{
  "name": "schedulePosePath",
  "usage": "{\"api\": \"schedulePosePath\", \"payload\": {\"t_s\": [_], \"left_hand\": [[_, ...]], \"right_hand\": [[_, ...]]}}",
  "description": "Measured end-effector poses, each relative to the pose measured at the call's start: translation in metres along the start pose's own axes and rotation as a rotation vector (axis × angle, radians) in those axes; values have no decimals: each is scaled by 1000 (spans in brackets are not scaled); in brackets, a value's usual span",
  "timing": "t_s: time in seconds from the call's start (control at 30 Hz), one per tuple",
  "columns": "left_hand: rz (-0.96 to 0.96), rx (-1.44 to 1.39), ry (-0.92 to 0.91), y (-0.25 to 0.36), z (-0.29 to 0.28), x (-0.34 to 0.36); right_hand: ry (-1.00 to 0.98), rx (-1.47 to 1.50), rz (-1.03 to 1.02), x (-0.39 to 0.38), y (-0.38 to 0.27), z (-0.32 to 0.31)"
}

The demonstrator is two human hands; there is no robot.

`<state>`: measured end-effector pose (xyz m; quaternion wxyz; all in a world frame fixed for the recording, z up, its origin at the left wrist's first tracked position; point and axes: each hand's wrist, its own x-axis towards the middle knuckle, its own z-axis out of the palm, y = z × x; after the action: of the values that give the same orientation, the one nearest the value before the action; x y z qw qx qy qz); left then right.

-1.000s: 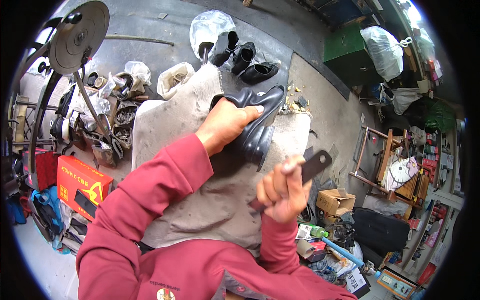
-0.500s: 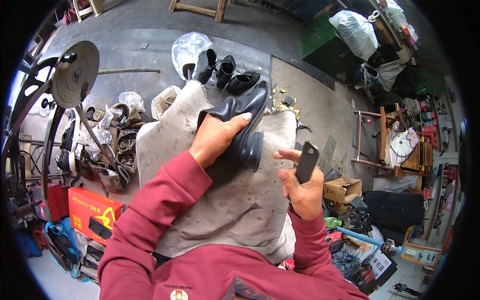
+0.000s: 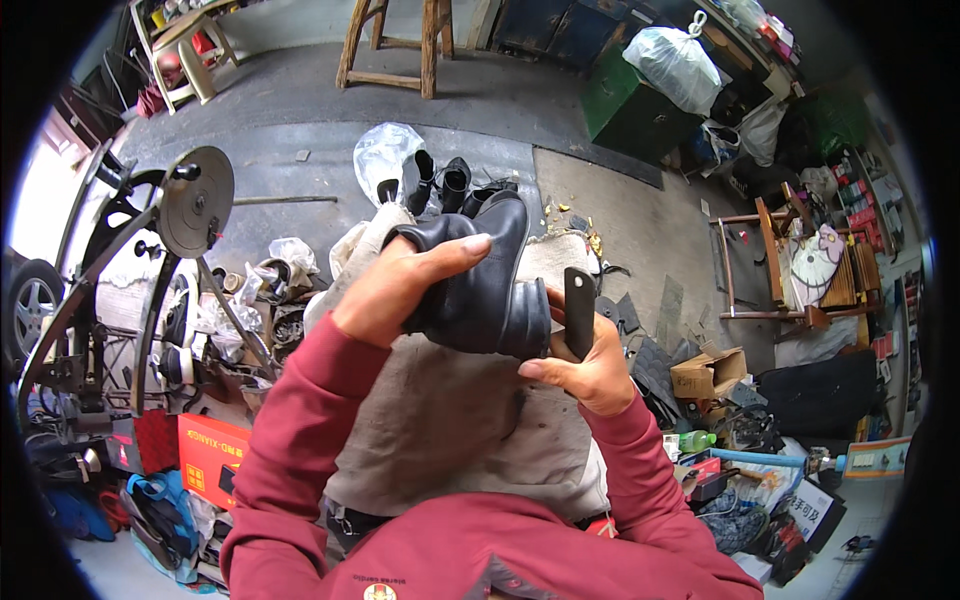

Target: The person holds a black high-heeled shoe and uses a metal scraper to smooth the heel and sole. The person rotates the shoe to access different areas and continues scraping the heel and sole surfaces.

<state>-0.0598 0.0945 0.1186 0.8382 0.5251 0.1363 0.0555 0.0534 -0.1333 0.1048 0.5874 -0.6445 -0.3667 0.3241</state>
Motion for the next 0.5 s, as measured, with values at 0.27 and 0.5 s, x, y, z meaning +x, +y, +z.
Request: {"api": "schedulePosePath", "payload": {"t_s": [0.27, 0.5], "left_hand": [[579, 900, 560, 35, 19, -64], [969, 1363, 352, -4, 55, -108]], "right_hand": [[46, 468, 217, -41, -18, 19], [26, 572, 253, -64, -19, 36]]}}
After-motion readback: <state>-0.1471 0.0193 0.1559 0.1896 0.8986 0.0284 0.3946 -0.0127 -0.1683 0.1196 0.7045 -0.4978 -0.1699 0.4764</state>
